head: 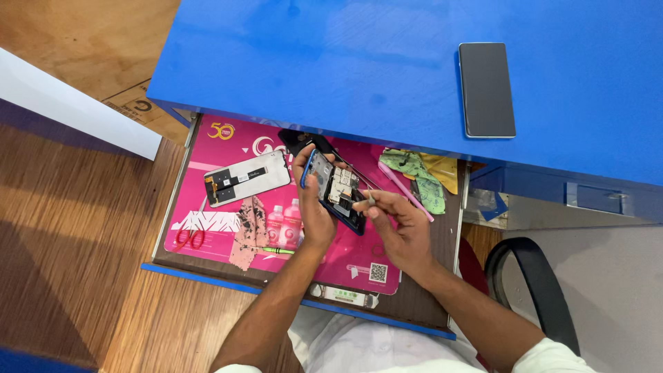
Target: The person disassembles a smartphone on a workbench, using tweezers to remove the back cover and disconnect internal components. They carefully lift the motherboard and other parts from the phone's frame.
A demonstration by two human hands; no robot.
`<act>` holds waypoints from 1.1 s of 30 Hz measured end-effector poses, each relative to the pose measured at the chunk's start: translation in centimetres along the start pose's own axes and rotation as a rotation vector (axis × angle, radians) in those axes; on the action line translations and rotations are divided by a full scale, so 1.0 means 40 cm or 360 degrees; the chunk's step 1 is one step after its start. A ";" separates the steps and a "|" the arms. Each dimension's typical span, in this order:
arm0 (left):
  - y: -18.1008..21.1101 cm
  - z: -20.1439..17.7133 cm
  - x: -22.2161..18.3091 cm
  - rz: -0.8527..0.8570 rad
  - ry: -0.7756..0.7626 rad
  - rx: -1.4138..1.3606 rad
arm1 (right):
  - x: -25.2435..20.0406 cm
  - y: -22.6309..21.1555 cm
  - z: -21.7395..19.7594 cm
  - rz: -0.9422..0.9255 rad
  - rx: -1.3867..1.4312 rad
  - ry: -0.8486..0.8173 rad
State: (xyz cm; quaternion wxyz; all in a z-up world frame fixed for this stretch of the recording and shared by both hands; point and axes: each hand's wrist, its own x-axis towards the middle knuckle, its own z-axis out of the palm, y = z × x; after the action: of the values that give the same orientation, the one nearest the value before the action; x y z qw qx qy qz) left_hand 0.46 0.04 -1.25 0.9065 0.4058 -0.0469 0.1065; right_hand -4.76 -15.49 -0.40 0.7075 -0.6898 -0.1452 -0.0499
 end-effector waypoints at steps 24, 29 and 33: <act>0.078 -0.044 0.006 -0.0038 -0.0517 0.0805 | 0.045 -0.030 -0.108 0.0750 0.1153 0.0142; 0.074 -0.051 -0.002 0.0140 -0.0487 0.0801 | 0.047 0.000 -0.090 0.0656 0.1079 0.0123; 0.080 -0.064 -0.002 0.0318 -0.0453 0.0973 | 0.058 0.007 -0.074 0.0699 0.1071 0.0055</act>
State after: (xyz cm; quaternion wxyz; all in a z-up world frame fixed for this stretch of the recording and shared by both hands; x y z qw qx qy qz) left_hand -0.36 4.01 -0.63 0.7126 0.6627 -0.1782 0.1461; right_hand -2.08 -18.10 -0.04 0.8901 -0.4333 0.0094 0.1414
